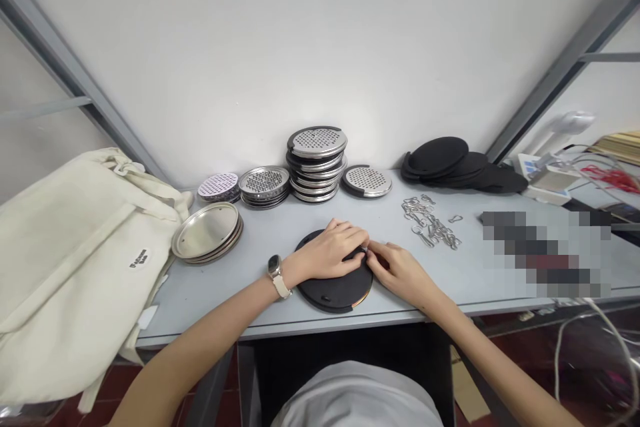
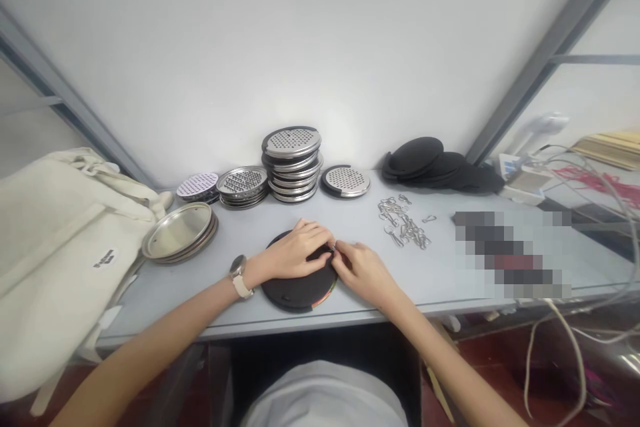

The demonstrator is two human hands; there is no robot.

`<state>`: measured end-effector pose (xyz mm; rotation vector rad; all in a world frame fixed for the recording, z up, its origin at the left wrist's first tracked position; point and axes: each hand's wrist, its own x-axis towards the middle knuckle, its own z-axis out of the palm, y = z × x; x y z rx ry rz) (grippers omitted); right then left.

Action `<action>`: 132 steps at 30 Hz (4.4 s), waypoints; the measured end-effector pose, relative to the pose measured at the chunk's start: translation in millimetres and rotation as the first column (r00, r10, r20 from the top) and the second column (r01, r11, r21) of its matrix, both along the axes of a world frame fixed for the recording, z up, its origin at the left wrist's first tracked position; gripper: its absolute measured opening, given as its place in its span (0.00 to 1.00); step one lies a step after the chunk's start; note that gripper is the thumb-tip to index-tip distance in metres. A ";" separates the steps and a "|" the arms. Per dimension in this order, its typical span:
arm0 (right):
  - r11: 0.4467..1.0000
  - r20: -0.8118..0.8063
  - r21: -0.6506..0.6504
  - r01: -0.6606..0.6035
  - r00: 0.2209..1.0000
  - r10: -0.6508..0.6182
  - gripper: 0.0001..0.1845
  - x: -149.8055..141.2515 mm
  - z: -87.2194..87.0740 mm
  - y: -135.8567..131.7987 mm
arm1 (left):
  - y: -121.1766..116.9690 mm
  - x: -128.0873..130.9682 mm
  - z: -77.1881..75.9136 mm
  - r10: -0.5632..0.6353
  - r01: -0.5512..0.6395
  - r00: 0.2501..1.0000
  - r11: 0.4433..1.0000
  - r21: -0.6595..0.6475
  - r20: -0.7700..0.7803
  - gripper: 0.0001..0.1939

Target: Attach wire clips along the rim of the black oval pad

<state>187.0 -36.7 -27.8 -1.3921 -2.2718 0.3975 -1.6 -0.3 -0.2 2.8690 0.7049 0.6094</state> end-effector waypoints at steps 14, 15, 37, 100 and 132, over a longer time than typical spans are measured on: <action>1.000 -0.067 -0.007 -0.012 0.998 0.011 0.18 0.6 -0.5 0.2 | -0.9 -0.4 2.3 -0.036 0.035 0.999 0.998 -0.044 -0.007 0.05; 1.000 -0.059 -0.003 -0.014 0.998 0.014 0.17 0.6 -0.5 0.2 | -0.9 -0.4 2.4 -0.040 0.040 0.999 0.998 -0.053 -0.005 0.05; 1.000 -0.004 0.030 0.004 1.000 -0.004 0.17 1.1 -2.7 1.2 | -0.9 -0.2 4.4 -0.056 0.056 0.998 0.998 0.007 -0.021 0.06; 0.999 0.069 0.039 -0.001 0.998 -0.001 0.16 1.0 -4.0 1.8 | -0.6 -0.1 1.8 0.103 -0.102 0.993 0.995 0.021 -0.053 0.07; 0.999 0.047 0.043 -0.009 0.999 0.007 0.17 1.3 -3.7 2.4 | -0.2 -0.6 1.6 0.077 -0.076 0.996 0.997 0.005 -0.038 0.07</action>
